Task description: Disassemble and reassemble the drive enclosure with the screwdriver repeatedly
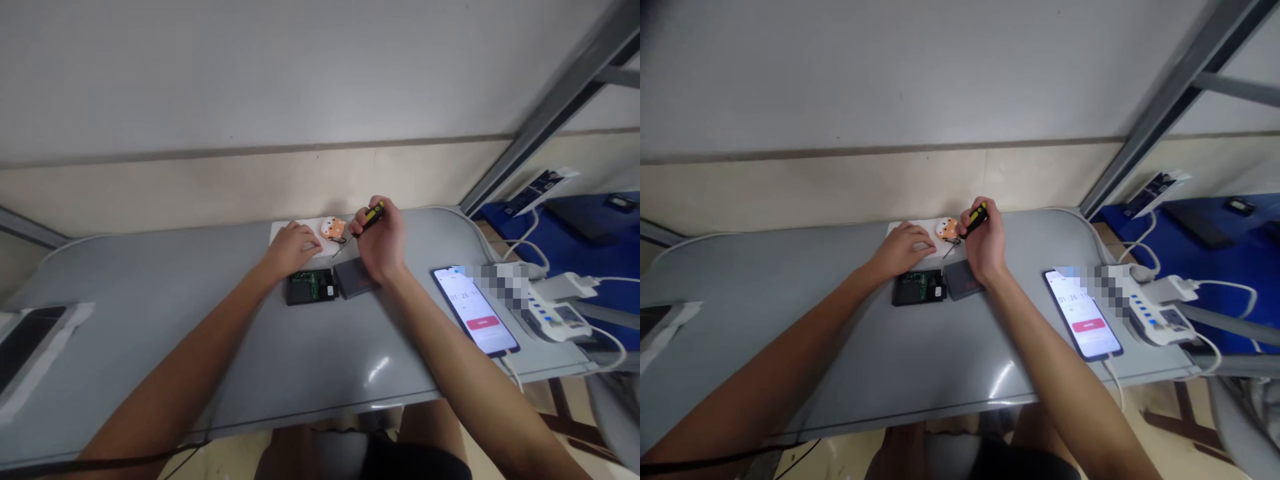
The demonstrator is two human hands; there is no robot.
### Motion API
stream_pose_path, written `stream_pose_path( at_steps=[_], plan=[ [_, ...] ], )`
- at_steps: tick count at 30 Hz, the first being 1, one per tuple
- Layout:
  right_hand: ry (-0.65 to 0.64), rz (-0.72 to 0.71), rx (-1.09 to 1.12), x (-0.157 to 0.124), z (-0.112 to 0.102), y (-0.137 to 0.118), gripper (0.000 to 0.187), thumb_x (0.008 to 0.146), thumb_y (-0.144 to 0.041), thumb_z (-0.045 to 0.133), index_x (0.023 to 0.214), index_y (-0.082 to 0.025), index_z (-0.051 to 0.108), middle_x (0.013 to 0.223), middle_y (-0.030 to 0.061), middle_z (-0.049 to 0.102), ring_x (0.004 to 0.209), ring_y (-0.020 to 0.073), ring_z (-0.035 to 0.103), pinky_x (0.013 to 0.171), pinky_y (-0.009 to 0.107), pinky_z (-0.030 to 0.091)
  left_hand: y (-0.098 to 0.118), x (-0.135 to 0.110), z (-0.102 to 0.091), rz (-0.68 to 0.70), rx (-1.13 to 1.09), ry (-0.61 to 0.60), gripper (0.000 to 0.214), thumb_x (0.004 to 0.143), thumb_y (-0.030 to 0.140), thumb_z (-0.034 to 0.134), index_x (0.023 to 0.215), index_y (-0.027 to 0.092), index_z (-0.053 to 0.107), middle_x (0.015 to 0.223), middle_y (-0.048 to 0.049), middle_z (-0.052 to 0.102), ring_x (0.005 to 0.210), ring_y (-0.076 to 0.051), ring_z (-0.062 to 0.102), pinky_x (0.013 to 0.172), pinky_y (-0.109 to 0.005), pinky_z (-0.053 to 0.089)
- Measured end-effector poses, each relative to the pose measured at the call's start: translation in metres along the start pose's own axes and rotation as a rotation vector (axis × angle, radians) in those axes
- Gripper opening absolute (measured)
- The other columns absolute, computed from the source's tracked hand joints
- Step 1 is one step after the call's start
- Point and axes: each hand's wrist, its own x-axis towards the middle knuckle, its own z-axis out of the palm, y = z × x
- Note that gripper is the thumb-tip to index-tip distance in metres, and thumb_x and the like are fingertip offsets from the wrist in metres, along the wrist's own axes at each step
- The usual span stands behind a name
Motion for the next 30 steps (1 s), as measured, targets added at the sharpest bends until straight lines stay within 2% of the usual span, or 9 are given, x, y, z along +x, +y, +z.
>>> stream_pose_path(
  at_steps=[4, 8, 12, 15, 22, 30],
  plan=[
    [-0.008, -0.031, -0.038, 0.001, 0.0, -0.002, 0.037, 0.096, -0.059, 0.061, 0.087, -0.028, 0.045, 0.067, -0.0054, 0.041, 0.058, 0.0129, 0.045, 0.06, 0.028, 0.046, -0.006, -0.007, -0.003, 0.013, 0.001, -0.011, 0.024, 0.098, 0.043, 0.066, 0.1, 0.027, 0.084, 0.114, -0.0064, 0.079, 0.112, -0.028, 0.065, 0.108, -0.048, 0.046],
    [0.013, -0.047, -0.056, 0.003, -0.002, -0.005, 0.036, 0.096, -0.059, 0.059, 0.086, -0.028, 0.046, 0.067, -0.0048, 0.04, 0.058, 0.0133, 0.043, 0.058, 0.028, 0.045, -0.015, -0.031, -0.012, -0.029, -0.065, 0.037, 0.029, 0.103, 0.041, 0.058, 0.114, 0.027, 0.081, 0.123, -0.0059, 0.079, 0.123, -0.029, 0.064, 0.113, -0.05, 0.043],
    [0.017, -0.045, -0.081, 0.001, 0.001, -0.006, 0.037, 0.097, -0.06, 0.059, 0.085, -0.028, 0.046, 0.067, -0.0045, 0.04, 0.058, 0.0138, 0.043, 0.057, 0.028, 0.046, -0.026, -0.06, -0.021, -0.095, -0.032, 0.091, 0.025, 0.101, 0.04, 0.061, 0.112, 0.028, 0.079, 0.126, -0.0064, 0.077, 0.127, -0.03, 0.063, 0.115, -0.054, 0.04],
    [0.003, -0.021, -0.073, -0.004, 0.006, -0.005, 0.037, 0.098, -0.059, 0.059, 0.085, -0.027, 0.046, 0.067, -0.0043, 0.04, 0.058, 0.0136, 0.043, 0.058, 0.028, 0.046, -0.029, -0.072, -0.026, -0.097, -0.006, 0.066, 0.024, 0.101, 0.04, 0.061, 0.109, 0.029, 0.08, 0.127, -0.0073, 0.075, 0.126, -0.031, 0.062, 0.114, -0.055, 0.041],
    [-0.031, -0.025, -0.025, -0.006, 0.009, -0.004, 0.036, 0.1, -0.057, 0.06, 0.084, -0.026, 0.047, 0.066, -0.0043, 0.039, 0.059, 0.0121, 0.044, 0.057, 0.025, 0.045, -0.031, -0.073, -0.026, -0.039, 0.071, 0.025, 0.026, 0.105, 0.035, 0.057, 0.105, 0.026, 0.081, 0.127, -0.0087, 0.074, 0.123, -0.03, 0.062, 0.11, -0.052, 0.042],
    [-0.013, -0.021, -0.046, -0.004, 0.006, -0.005, 0.035, 0.1, -0.055, 0.058, 0.084, -0.026, 0.047, 0.067, -0.0041, 0.04, 0.058, 0.0117, 0.042, 0.058, 0.026, 0.045, -0.031, -0.055, -0.031, -0.095, 0.086, 0.158, 0.025, 0.103, 0.033, 0.058, 0.101, 0.023, 0.08, 0.117, -0.0075, 0.078, 0.114, -0.027, 0.066, 0.111, -0.048, 0.044]
  ],
)
